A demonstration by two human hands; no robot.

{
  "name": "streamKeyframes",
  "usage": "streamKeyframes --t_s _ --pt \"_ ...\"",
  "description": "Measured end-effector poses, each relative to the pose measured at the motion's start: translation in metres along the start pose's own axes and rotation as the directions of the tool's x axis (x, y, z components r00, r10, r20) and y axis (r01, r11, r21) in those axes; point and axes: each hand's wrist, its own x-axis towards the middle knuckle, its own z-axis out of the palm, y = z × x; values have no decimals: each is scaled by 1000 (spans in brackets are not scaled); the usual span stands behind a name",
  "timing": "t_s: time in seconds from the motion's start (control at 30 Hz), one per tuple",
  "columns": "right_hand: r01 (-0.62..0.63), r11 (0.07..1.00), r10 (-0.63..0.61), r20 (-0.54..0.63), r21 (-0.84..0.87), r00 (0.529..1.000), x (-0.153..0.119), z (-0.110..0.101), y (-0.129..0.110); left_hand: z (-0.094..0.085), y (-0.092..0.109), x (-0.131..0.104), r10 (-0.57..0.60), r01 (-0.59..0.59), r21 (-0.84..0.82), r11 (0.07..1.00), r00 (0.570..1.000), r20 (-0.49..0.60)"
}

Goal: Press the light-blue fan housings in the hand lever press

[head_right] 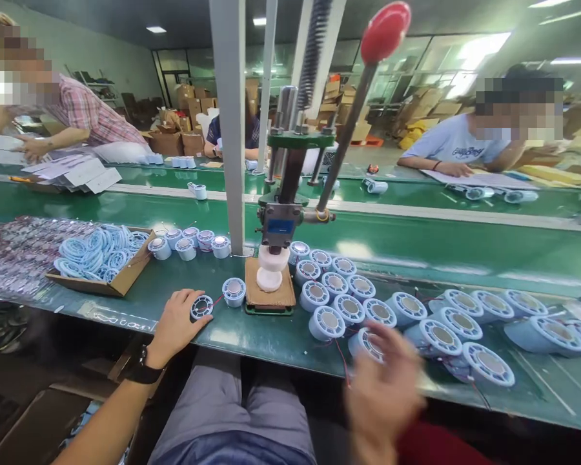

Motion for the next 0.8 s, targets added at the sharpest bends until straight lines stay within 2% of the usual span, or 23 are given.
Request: streamKeyframes --t_s 0.07,0.17,0.2,0.27,0.37,0.47,0.5,0.57,0.67,0.73,0.8 --pt "-46 999 46 -16 5 999 14 61 -26 1 2 -1 29 -29 -2 1000 1000 3" --pt "-52 996 62 147 -73 987 41 141 -52 1 -1 -1 80 -80 -29 996 997 -24" --pt "-39 994 61 214 -105 975 46 159 -58 2 -3 -1 81 -82 -32 996 996 -43" --pt "-5 994 39 300 -111 953 47 177 -62 4 -7 0 54 -58 -50 997 995 -80" --pt "46 998 -53 289 30 956 22 171 -54 5 -9 1 -59 43 -146 988 992 -109" --pt "-55 980 9 233 191 972 -6 153 -40 1 6 -1 -164 131 -336 933 984 -73" --pt "-120 965 65 232 235 970 -12 148 -36 -2 15 -3 -143 117 -395 911 989 -37" --pt "-246 916 163 266 317 950 -18 143 -31 -9 37 -5 -11 25 -450 893 999 34" --pt "-347 840 207 347 416 915 -15 141 -28 -17 68 -4 184 -135 -384 913 978 95" --pt "-377 814 223 363 441 905 -12 140 -29 -19 79 0 223 -168 -345 924 966 128" --pt "-394 803 238 366 446 900 -10 139 -30 -19 82 3 209 -144 -339 930 964 163"
